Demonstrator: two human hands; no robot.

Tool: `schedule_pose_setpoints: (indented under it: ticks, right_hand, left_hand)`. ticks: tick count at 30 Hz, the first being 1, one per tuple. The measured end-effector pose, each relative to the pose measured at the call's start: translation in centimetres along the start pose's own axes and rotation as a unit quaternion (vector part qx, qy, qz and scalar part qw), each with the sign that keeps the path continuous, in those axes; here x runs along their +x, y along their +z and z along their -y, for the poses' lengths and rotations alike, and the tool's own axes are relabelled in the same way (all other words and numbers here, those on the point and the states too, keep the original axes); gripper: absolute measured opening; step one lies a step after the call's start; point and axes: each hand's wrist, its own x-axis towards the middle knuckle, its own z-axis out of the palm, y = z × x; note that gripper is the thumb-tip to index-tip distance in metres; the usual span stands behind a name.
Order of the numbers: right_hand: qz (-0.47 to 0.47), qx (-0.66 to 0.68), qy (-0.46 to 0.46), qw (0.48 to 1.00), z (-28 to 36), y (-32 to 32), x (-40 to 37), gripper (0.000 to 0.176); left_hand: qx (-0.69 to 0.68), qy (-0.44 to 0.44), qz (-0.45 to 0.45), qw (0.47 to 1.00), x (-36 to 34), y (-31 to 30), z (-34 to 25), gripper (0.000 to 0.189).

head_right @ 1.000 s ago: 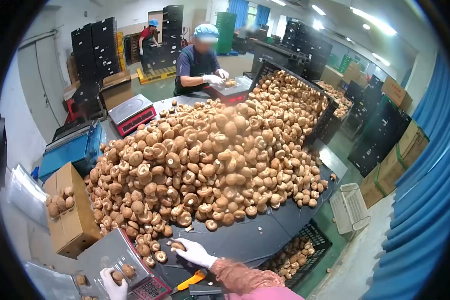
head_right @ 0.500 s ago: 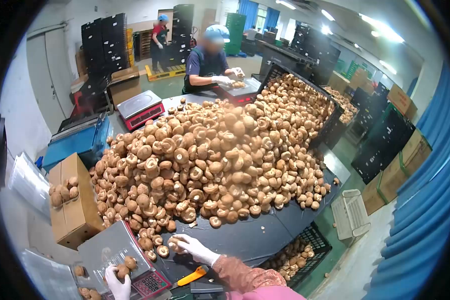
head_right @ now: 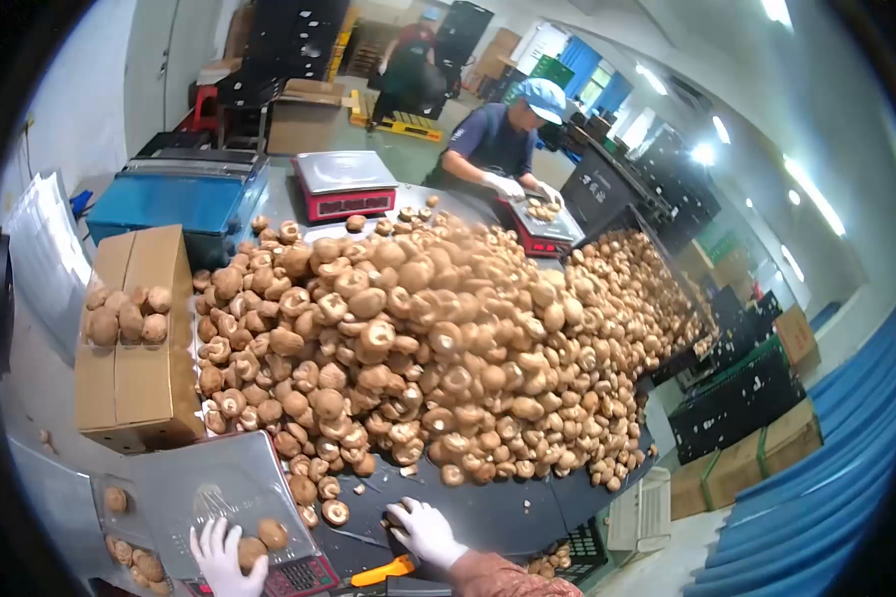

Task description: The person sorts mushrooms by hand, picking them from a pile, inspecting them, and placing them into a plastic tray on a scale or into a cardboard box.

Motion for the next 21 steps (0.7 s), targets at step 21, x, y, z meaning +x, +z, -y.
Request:
schedule_pose_setpoints:
  ticks: [21]
  right_hand:
    - [0.021,0.011,0.037,0.999,0.9,0.9,1.8,0.051]
  left_hand:
    - [-0.015,0.001,0.043,0.999,-0.3,0.7,1.5,0.065]
